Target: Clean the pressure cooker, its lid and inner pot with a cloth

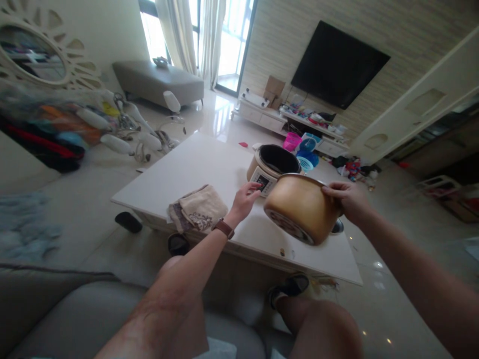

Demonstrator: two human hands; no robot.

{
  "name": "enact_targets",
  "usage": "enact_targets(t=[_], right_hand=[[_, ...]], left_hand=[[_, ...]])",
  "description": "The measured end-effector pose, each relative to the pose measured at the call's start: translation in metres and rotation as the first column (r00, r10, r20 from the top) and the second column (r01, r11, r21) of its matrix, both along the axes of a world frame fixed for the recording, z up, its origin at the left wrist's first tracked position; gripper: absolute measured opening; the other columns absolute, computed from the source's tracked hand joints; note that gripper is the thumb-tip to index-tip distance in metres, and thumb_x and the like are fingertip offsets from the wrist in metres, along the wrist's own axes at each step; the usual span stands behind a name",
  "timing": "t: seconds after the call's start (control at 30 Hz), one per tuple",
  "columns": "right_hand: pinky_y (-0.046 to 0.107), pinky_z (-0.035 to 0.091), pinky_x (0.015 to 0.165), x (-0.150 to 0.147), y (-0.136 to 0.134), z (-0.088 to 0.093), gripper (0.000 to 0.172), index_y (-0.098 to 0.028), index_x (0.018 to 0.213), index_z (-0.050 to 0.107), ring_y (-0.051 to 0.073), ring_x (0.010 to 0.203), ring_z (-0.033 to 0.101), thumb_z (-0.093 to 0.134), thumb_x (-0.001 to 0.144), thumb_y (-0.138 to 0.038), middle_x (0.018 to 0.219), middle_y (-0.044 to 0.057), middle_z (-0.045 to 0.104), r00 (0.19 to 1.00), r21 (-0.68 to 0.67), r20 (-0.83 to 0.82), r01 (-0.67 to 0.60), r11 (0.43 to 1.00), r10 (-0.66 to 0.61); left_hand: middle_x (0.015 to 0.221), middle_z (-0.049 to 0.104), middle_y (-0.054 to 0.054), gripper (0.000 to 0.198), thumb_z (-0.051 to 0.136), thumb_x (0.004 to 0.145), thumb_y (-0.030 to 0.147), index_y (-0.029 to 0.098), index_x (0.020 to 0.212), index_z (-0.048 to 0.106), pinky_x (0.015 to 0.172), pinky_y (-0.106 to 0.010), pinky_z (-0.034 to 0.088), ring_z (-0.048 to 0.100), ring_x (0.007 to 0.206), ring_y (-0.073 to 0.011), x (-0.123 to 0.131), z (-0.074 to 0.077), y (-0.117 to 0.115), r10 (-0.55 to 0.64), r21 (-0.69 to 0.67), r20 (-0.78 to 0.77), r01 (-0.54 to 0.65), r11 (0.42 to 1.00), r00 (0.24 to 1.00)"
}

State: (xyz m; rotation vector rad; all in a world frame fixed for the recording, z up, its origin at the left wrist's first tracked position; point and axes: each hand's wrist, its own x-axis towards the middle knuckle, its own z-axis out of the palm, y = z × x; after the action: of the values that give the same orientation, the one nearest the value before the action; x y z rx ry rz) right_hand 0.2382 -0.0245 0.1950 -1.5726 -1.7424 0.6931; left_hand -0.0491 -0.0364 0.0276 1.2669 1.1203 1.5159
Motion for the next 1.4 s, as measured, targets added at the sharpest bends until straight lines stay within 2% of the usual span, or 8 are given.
enact_targets(t=[0.2, 0.37, 0.57, 0.9, 1.03, 1.17, 1.3, 1.4], right_hand=[[0.028, 0.03, 0.056, -0.014, -0.013, -0.033, 0.049, -0.018, 0.062, 0.068, 0.013, 0.057, 0.047, 0.09, 0.06, -0.062, 0.059, 0.0, 0.059, 0.972, -0.319, -0.034, -0.23, 0.92, 0.231], [0.028, 0.032, 0.06, -0.022, -0.015, -0.055, 0.044, -0.017, 0.066, 0.07, 0.014, 0.062, 0.049, 0.087, 0.066, -0.057, 0.064, -0.001, 0.06, 0.95, -0.338, -0.063, -0.309, 0.889, 0.306], [0.031, 0.039, 0.061, -0.024, -0.046, -0.086, 0.038, -0.02, 0.068, 0.072, 0.018, 0.065, 0.054, 0.084, 0.071, -0.056, 0.067, 0.002, 0.064, 0.983, -0.119, -0.098, -0.166, 0.979, 0.154], [0.03, 0.029, 0.054, -0.026, -0.047, -0.146, 0.049, -0.023, 0.055, 0.062, 0.015, 0.055, 0.042, 0.079, 0.077, -0.064, 0.053, -0.001, 0.049, 0.984, 0.075, -0.122, 0.143, 0.987, -0.133], [0.03, 0.029, 0.054, -0.016, -0.036, -0.158, 0.054, -0.022, 0.053, 0.061, 0.014, 0.055, 0.04, 0.079, 0.074, -0.069, 0.053, -0.001, 0.049, 0.956, 0.062, -0.222, 0.211, 0.976, -0.192], [0.03, 0.028, 0.055, -0.008, -0.028, -0.16, 0.059, -0.023, 0.053, 0.06, 0.014, 0.056, 0.039, 0.076, 0.071, -0.076, 0.054, -0.001, 0.048, 0.934, 0.052, -0.29, 0.234, 0.971, -0.209], [0.03, 0.026, 0.055, -0.005, -0.026, -0.16, 0.06, -0.023, 0.052, 0.058, 0.014, 0.056, 0.037, 0.075, 0.073, -0.076, 0.053, -0.001, 0.045, 0.92, 0.06, -0.315, 0.264, 0.963, -0.233], [0.03, 0.026, 0.056, -0.004, -0.027, -0.159, 0.06, -0.023, 0.051, 0.056, 0.013, 0.056, 0.036, 0.075, 0.074, -0.075, 0.053, -0.002, 0.044, 0.926, 0.068, -0.308, 0.252, 0.965, -0.22]], left_hand=[[0.144, 0.067, -0.009, 0.038, 0.062, 0.098, 0.038, 0.023, 0.132, 0.072, 0.12, -0.039, 0.04, 0.056, 0.14, -0.0247, 0.01, 0.003, 0.0, -0.113, 0.154, -0.135, 0.133, 0.979, 0.984], [0.088, 0.068, -0.004, 0.036, 0.063, 0.098, 0.049, 0.019, 0.08, 0.07, 0.091, -0.033, 0.05, 0.063, 0.092, -0.0205, 0.013, 0.007, 0.001, -0.257, 0.129, -0.327, 0.313, 0.941, 0.909], [0.069, 0.05, 0.001, 0.058, 0.075, 0.088, 0.058, 0.021, 0.056, 0.042, 0.072, -0.03, 0.041, 0.051, 0.074, -0.016, 0.018, 0.011, -0.002, -0.219, 0.126, -0.391, 0.288, 0.949, 0.894], [0.073, 0.057, -0.002, 0.054, 0.062, 0.096, 0.058, 0.021, 0.06, 0.047, 0.081, -0.031, 0.047, 0.058, 0.082, -0.0187, 0.029, 0.004, 0.011, -0.267, 0.078, -0.439, 0.332, 0.94, 0.858], [0.102, 0.073, -0.006, 0.026, 0.051, 0.102, 0.04, 0.02, 0.097, 0.066, 0.094, -0.032, 0.052, 0.067, 0.1, -0.0204, 0.006, -0.01, 0.034, 0.001, 0.011, -0.453, 0.004, 1.0, 0.892], [0.134, 0.069, -0.021, 0.048, 0.069, 0.088, 0.037, 0.011, 0.129, 0.063, 0.109, -0.044, 0.049, 0.064, 0.127, -0.0338, -0.046, -0.052, 0.043, -0.023, -0.312, -0.818, -0.41, 0.857, 0.574], [0.168, 0.031, -0.04, 0.115, 0.084, 0.071, 0.047, -0.002, 0.161, 0.033, 0.117, -0.066, 0.039, 0.027, 0.158, -0.0577, -0.086, -0.097, 0.021, -0.414, -0.531, -0.847, -0.471, 0.705, 0.335], [0.177, 0.02, -0.031, 0.107, 0.076, 0.078, 0.048, 0.008, 0.166, 0.03, 0.119, -0.073, 0.034, 0.016, 0.163, -0.0551, -0.094, -0.11, -0.001, -0.452, -0.516, -0.856, -0.48, 0.71, 0.251]])
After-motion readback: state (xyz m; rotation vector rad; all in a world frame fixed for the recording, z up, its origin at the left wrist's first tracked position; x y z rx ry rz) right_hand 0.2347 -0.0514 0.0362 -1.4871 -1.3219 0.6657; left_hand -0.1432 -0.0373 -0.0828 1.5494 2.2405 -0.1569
